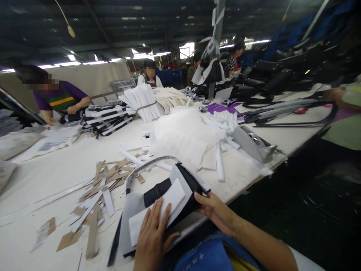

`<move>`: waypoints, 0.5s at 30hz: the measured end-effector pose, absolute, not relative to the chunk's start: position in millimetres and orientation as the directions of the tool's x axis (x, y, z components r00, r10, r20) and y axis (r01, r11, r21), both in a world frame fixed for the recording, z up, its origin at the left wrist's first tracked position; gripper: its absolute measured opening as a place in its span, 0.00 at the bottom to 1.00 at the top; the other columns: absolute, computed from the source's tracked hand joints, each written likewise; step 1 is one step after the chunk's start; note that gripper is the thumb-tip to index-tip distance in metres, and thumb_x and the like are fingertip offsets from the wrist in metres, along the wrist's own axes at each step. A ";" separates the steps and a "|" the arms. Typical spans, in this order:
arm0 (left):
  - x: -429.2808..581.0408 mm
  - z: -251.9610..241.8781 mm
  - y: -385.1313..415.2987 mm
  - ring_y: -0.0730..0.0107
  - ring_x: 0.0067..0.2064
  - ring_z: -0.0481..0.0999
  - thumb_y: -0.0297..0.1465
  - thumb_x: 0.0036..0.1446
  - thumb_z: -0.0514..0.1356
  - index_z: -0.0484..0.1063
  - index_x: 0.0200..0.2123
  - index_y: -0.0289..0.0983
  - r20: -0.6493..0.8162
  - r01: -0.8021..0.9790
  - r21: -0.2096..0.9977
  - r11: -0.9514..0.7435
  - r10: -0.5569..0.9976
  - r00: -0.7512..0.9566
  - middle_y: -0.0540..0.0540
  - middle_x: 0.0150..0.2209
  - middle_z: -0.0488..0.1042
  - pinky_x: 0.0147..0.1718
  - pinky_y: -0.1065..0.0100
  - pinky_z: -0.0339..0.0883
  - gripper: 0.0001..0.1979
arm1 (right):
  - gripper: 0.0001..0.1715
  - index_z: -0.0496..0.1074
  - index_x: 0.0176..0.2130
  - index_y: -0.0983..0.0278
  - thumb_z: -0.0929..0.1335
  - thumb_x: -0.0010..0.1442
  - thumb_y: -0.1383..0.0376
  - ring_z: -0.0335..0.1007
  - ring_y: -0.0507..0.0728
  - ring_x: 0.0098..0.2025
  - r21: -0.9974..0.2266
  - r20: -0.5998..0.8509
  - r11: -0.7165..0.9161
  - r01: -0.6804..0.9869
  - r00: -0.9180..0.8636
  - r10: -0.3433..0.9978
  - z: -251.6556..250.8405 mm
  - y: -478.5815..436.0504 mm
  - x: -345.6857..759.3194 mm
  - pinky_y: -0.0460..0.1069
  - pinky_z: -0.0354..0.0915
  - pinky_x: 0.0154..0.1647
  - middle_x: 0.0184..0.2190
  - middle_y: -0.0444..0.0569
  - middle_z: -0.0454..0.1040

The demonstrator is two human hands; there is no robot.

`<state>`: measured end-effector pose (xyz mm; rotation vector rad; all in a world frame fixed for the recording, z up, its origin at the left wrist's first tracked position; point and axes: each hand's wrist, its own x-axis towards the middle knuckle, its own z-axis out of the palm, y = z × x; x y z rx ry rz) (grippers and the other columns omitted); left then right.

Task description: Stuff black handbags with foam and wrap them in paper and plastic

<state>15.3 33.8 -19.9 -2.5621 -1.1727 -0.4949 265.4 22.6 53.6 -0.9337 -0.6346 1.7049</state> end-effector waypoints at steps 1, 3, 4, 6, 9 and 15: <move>15.0 -20.9 34.1 0.50 0.69 0.58 0.29 0.62 0.57 0.48 0.70 0.39 0.431 0.785 -0.084 -0.613 0.688 0.584 0.36 0.70 0.52 0.60 0.49 0.66 0.35 | 0.34 0.67 0.60 0.60 0.74 0.58 0.54 0.72 0.63 0.55 -0.788 -0.273 -0.295 -0.540 -0.122 0.954 56.7 24.6 259.5 0.59 0.69 0.56 0.54 0.54 0.74; 13.6 -23.1 35.1 0.52 0.69 0.58 0.23 0.61 0.55 0.45 0.71 0.40 0.460 0.811 -0.033 -0.584 0.711 0.531 0.37 0.70 0.54 0.62 0.49 0.64 0.37 | 0.35 0.65 0.60 0.59 0.74 0.58 0.54 0.73 0.61 0.53 -0.815 -0.248 -0.258 -0.519 -0.091 0.965 60.0 29.0 253.5 0.58 0.70 0.54 0.53 0.52 0.75; 12.4 -24.2 36.0 0.53 0.69 0.58 0.22 0.61 0.54 0.43 0.71 0.41 0.476 0.816 -0.014 -0.577 0.714 0.513 0.37 0.70 0.54 0.62 0.50 0.64 0.38 | 0.35 0.65 0.60 0.59 0.74 0.58 0.53 0.74 0.60 0.51 -0.835 -0.227 -0.247 -0.492 -0.100 0.969 59.7 31.5 254.5 0.57 0.71 0.52 0.51 0.52 0.76; 9.4 -26.1 38.3 0.54 0.69 0.58 0.20 0.61 0.53 0.41 0.71 0.41 0.507 0.821 0.013 -0.571 0.711 0.487 0.38 0.70 0.54 0.62 0.52 0.65 0.39 | 0.32 0.66 0.57 0.60 0.72 0.59 0.49 0.76 0.60 0.46 -0.895 -0.178 -0.223 -0.385 -0.150 0.973 54.3 38.0 266.3 0.56 0.73 0.48 0.45 0.50 0.78; 5.3 -28.2 41.6 0.56 0.69 0.57 0.16 0.60 0.51 0.42 0.71 0.42 0.535 0.830 0.023 -0.557 0.708 0.460 0.41 0.71 0.52 0.61 0.56 0.66 0.39 | 0.27 0.72 0.45 0.64 0.67 0.62 0.44 0.77 0.59 0.40 -0.995 -0.101 -0.102 0.001 -0.092 0.991 37.6 52.7 308.3 0.55 0.72 0.46 0.37 0.50 0.78; 2.2 -37.4 45.8 0.57 0.70 0.55 0.12 0.55 0.45 0.42 0.71 0.46 0.521 0.816 0.038 -0.576 0.709 0.476 0.44 0.72 0.48 0.64 0.52 0.61 0.43 | 0.25 0.69 0.54 0.64 0.65 0.61 0.55 0.72 0.59 0.42 -0.757 0.128 -0.205 0.620 0.449 0.884 8.6 83.0 400.2 0.55 0.67 0.47 0.48 0.55 0.74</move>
